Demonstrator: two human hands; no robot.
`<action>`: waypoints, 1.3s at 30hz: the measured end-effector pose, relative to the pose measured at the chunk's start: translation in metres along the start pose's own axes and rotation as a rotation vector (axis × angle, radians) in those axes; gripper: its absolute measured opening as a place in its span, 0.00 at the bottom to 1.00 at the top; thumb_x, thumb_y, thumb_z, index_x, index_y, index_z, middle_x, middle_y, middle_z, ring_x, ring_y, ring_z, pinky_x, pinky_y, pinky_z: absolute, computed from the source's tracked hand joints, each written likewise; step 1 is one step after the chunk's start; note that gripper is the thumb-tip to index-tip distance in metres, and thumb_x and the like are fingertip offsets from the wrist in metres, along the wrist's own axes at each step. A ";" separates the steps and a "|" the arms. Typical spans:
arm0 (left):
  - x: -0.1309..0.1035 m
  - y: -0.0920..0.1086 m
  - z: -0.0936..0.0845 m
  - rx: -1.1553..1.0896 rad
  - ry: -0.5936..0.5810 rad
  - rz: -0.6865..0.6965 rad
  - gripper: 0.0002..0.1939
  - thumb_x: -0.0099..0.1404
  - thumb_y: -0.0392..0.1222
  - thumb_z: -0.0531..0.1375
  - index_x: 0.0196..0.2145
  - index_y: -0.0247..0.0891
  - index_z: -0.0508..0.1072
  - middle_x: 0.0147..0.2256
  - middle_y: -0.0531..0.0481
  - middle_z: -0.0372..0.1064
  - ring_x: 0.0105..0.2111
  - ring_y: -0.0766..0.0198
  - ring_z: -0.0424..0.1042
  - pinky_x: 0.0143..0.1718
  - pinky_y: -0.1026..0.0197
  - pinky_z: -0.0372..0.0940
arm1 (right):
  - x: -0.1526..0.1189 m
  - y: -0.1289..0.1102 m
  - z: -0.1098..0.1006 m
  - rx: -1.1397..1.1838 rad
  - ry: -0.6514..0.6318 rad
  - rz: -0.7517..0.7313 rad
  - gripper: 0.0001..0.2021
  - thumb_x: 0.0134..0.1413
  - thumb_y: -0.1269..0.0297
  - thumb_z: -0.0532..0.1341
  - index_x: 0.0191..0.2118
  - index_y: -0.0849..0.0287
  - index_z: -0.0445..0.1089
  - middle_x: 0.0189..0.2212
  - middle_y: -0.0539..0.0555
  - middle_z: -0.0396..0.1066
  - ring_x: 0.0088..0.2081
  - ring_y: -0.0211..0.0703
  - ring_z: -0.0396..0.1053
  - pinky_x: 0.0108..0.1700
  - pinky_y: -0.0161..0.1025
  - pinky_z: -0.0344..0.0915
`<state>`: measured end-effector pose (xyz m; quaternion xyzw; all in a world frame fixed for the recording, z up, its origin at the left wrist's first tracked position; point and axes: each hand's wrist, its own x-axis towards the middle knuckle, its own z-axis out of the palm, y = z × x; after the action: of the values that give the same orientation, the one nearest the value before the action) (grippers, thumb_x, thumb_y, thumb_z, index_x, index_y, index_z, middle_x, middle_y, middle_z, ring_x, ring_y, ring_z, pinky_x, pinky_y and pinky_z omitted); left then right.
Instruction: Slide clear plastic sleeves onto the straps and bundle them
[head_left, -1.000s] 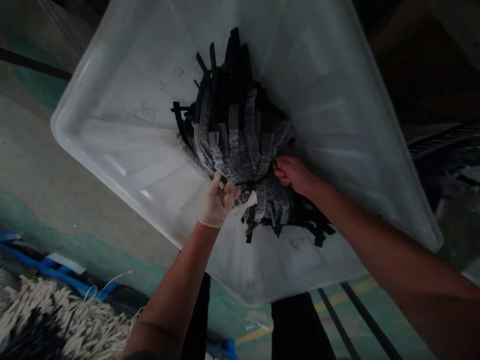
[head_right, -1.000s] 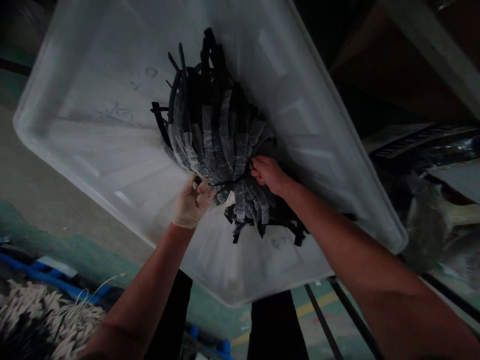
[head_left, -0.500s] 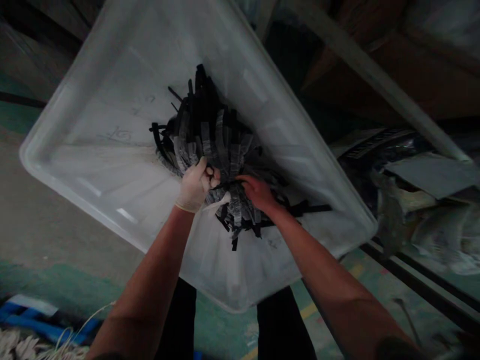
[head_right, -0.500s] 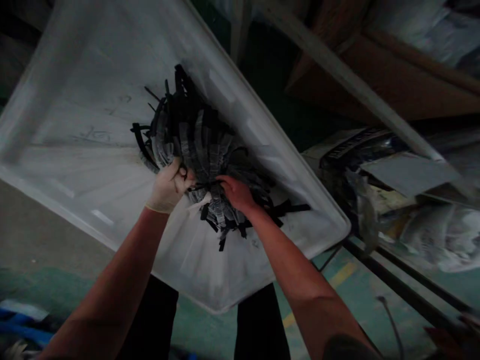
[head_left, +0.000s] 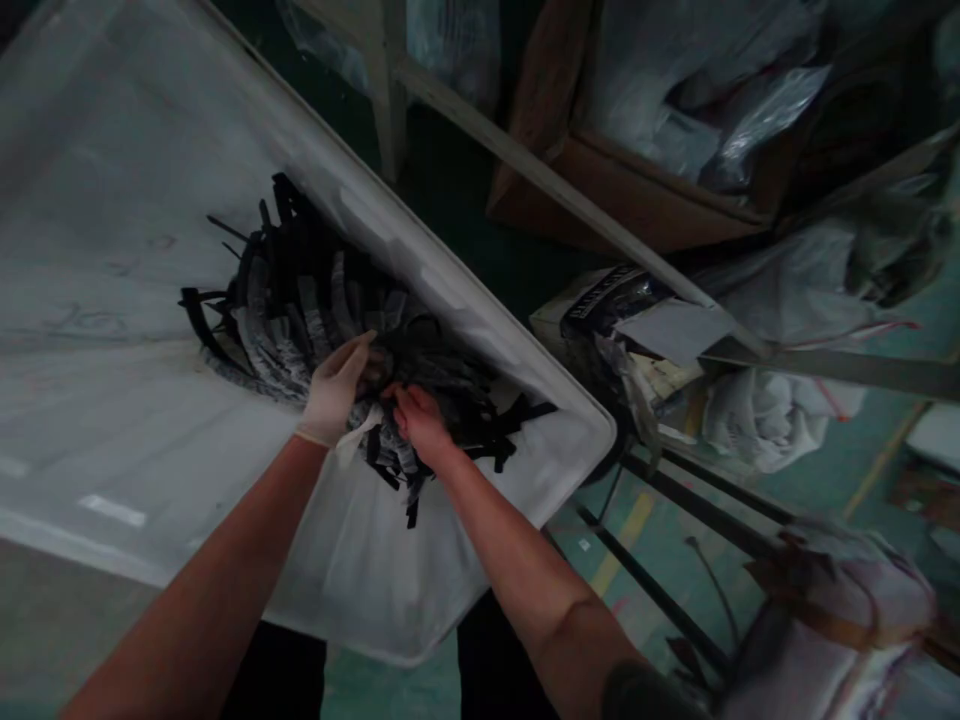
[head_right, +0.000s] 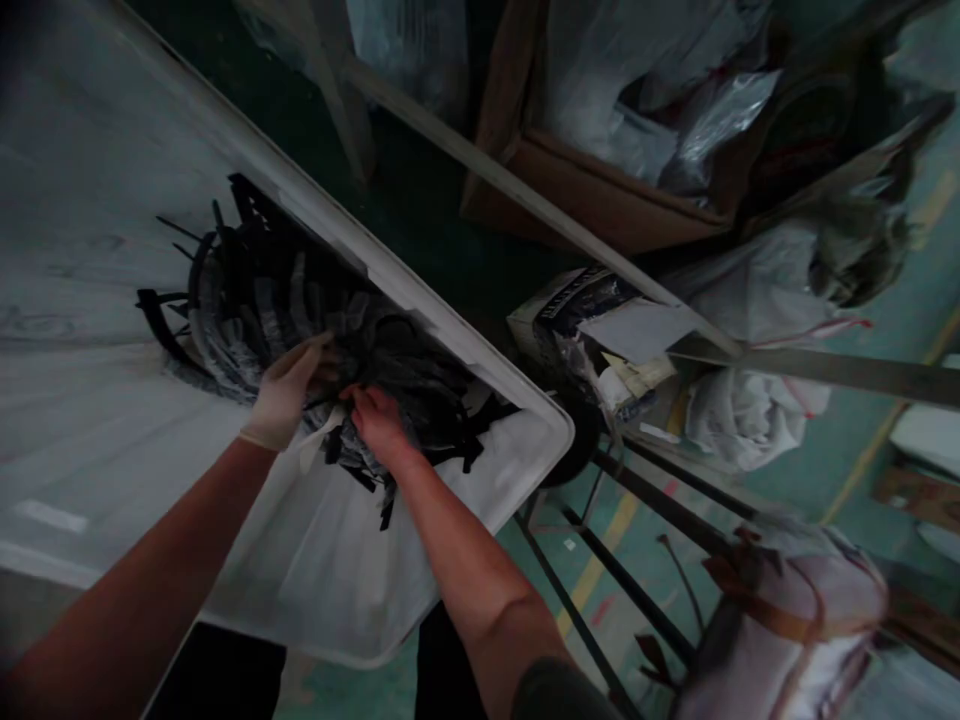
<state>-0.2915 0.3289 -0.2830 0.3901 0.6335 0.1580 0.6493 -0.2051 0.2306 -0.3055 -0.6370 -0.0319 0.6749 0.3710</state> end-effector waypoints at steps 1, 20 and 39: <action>-0.006 -0.010 -0.005 0.019 0.010 -0.026 0.26 0.59 0.52 0.59 0.52 0.40 0.74 0.38 0.48 0.77 0.29 0.64 0.72 0.30 0.63 0.67 | -0.001 0.001 0.001 0.053 0.008 0.008 0.14 0.57 0.48 0.56 0.36 0.54 0.67 0.15 0.40 0.46 0.17 0.33 0.42 0.20 0.32 0.41; -0.002 -0.047 -0.003 0.970 -0.343 0.394 0.11 0.64 0.37 0.54 0.38 0.37 0.76 0.36 0.41 0.68 0.38 0.52 0.71 0.43 0.53 0.65 | -0.010 -0.030 0.002 0.463 -0.071 0.105 0.16 0.50 0.51 0.68 0.35 0.57 0.68 0.15 0.39 0.52 0.15 0.27 0.44 0.17 0.28 0.44; -0.008 -0.048 -0.015 0.186 -0.196 0.244 0.11 0.55 0.30 0.59 0.34 0.39 0.79 0.35 0.49 0.77 0.36 0.62 0.73 0.43 0.61 0.67 | -0.005 -0.013 -0.067 -0.723 -0.131 -0.678 0.19 0.59 0.71 0.51 0.52 0.51 0.71 0.53 0.54 0.70 0.44 0.45 0.73 0.49 0.45 0.69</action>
<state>-0.3204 0.2970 -0.3094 0.5359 0.5268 0.1376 0.6452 -0.1406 0.2087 -0.3072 -0.6348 -0.4922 0.5008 0.3224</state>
